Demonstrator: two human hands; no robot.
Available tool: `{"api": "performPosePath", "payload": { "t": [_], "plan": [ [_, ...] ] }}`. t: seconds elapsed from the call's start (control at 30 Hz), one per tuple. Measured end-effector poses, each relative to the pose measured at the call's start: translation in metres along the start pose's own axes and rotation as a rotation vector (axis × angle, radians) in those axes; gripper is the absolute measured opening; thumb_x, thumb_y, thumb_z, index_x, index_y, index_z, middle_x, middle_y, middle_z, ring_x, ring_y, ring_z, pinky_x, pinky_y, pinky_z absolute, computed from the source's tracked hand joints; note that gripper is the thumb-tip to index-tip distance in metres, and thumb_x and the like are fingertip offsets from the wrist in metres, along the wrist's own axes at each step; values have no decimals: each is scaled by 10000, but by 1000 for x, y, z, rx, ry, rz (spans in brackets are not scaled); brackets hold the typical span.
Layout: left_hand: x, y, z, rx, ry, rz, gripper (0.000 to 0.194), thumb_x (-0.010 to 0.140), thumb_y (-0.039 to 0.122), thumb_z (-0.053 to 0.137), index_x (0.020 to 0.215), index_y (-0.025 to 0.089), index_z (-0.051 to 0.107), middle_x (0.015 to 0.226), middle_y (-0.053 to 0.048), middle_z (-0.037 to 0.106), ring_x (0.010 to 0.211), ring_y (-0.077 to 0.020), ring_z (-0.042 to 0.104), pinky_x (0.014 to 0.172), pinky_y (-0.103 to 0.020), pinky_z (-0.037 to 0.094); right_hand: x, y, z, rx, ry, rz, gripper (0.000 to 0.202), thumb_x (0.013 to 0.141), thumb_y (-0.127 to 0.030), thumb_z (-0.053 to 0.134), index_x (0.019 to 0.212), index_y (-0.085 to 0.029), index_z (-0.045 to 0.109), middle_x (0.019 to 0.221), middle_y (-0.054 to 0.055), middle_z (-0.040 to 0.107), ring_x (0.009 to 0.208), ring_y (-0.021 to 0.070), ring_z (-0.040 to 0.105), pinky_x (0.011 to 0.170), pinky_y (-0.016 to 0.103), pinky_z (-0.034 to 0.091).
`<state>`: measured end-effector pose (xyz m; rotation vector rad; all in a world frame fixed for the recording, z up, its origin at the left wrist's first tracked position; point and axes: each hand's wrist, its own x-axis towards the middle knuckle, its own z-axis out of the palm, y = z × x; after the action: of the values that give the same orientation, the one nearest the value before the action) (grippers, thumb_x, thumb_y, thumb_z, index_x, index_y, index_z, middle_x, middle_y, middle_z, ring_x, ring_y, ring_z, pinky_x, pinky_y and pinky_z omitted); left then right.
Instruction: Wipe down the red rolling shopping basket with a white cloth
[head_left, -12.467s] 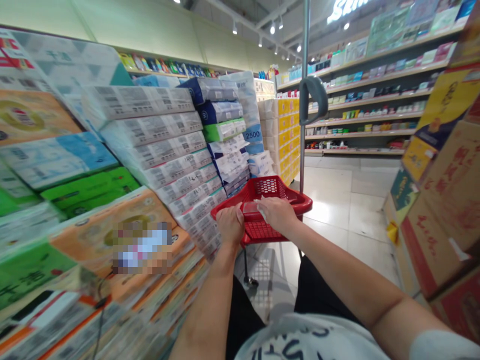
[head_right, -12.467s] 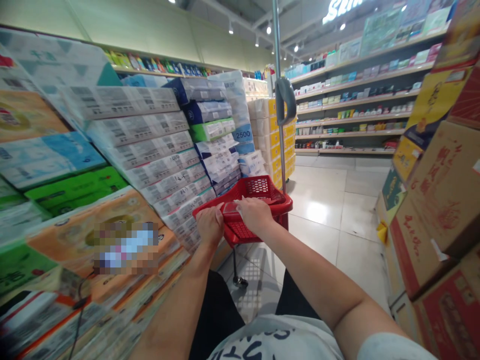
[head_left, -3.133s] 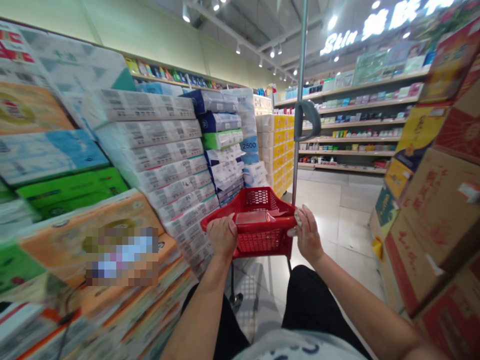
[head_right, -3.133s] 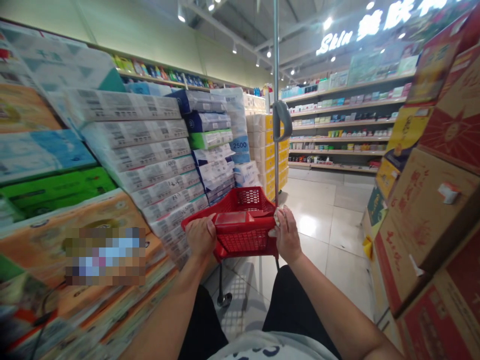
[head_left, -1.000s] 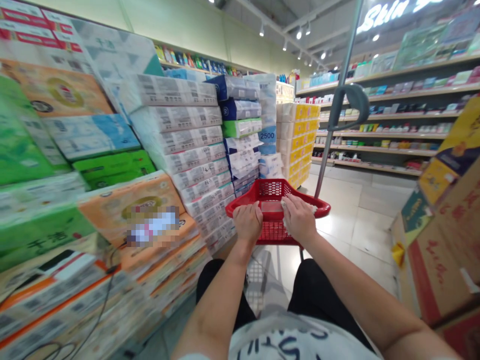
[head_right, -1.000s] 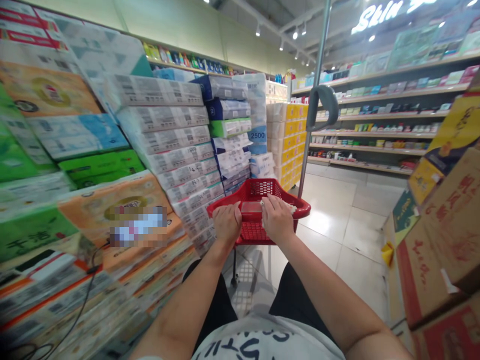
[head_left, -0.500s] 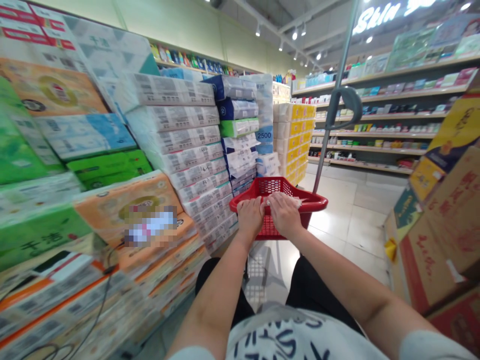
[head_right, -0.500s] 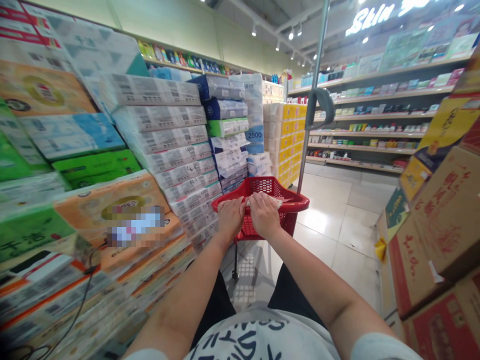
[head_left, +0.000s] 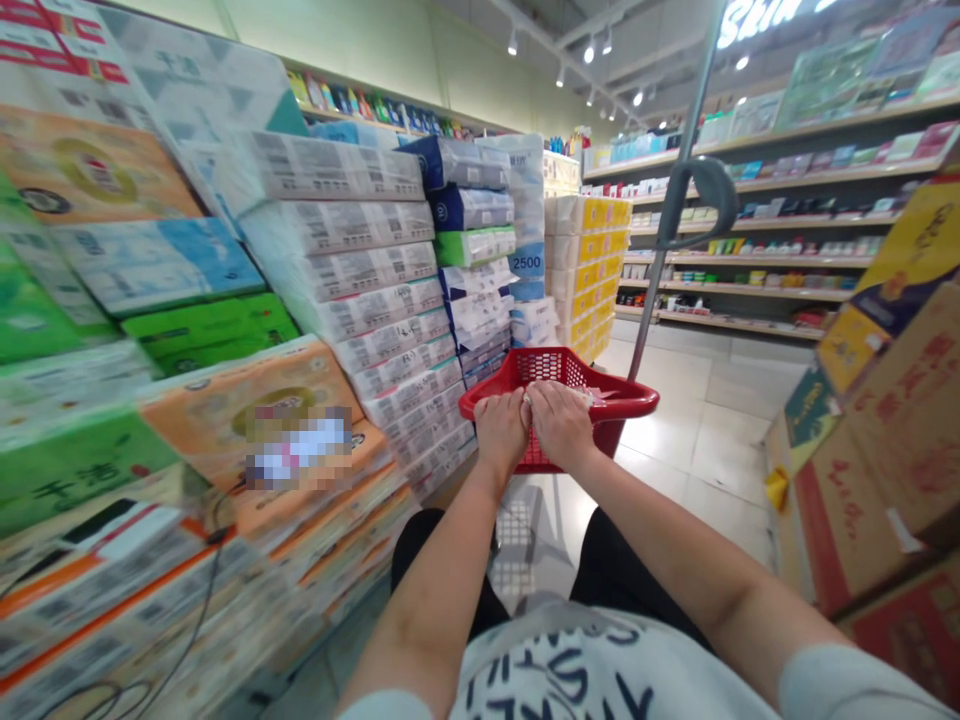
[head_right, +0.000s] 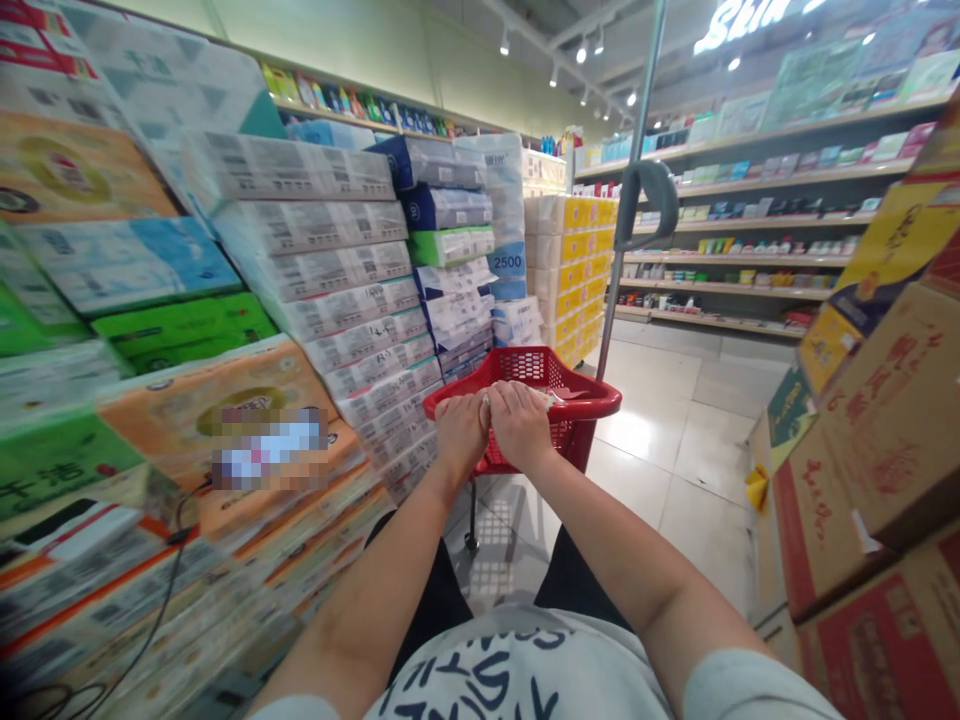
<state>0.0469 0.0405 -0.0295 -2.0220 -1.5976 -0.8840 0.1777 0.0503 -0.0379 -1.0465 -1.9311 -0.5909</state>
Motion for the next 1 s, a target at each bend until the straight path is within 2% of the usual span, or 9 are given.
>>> {"api": "performPosePath", "payload": {
  "t": [0.13,0.33,0.43,0.53,0.6,0.67,0.77,0.83,1.0],
  "plan": [
    [-3,-1,4,-8,12,14,413,985,339,294,1294,171,509,1055,-97,675,990,-235,562,947,-411,312,-23,-1,1,4,66,-50,427,946,-196,435,1371,-171,461,1394,106,496,1306,272,397,1068,429,305],
    [2,-16,14,-44,47,25,490,969,259,306,1436,111,316,1219,-131,627,1075,-213,569,976,-367,341,17,-4,-6,54,-109,29,347,929,-221,440,1239,-139,572,1216,130,618,1111,253,537,975,397,395],
    [1,-19,15,-30,22,61,476,959,235,332,1421,120,343,1134,-119,658,1037,-213,586,958,-367,357,11,-7,0,17,-74,6,333,936,-231,445,1232,-154,577,1243,130,600,1162,269,503,992,420,368],
    [-3,-21,12,-31,14,116,400,954,261,370,1323,143,469,1050,-107,674,1006,-225,591,947,-381,367,-14,-8,6,-12,20,-94,398,943,-214,449,1336,-183,502,1356,112,525,1296,268,396,1043,424,310],
    [-5,-23,9,-57,10,152,327,950,271,387,1209,162,553,1024,-100,676,992,-220,595,934,-381,381,-21,-6,4,-6,39,-145,413,945,-218,452,1357,-194,484,1365,100,520,1305,254,392,1052,406,304],
    [-5,-30,4,-62,18,179,271,945,276,399,1101,177,598,1092,-106,658,1061,-222,571,945,-385,382,-15,-5,-2,25,5,-151,375,953,-252,447,1313,-182,527,1300,99,570,1231,241,464,1035,385,333],
    [-3,-45,-2,8,60,128,256,949,266,376,1018,196,612,1144,-94,637,1176,-239,500,1023,-431,325,5,-4,-9,79,-62,-75,314,966,-282,420,1191,-165,604,1145,98,646,1076,213,554,977,359,394],
    [0,-55,-4,70,45,74,276,956,252,344,956,197,615,1021,-85,657,1111,-240,525,1024,-438,318,10,-4,-7,70,-71,-68,307,965,-267,417,1185,-161,605,1139,103,647,1078,220,551,970,371,401],
    [3,-60,-3,122,-6,43,299,960,237,324,821,195,585,850,-74,624,910,-226,553,918,-389,381,-7,-8,6,-15,25,-268,365,956,-191,419,1300,-182,537,1360,84,532,1271,252,424,1038,405,338]
  ]
}}
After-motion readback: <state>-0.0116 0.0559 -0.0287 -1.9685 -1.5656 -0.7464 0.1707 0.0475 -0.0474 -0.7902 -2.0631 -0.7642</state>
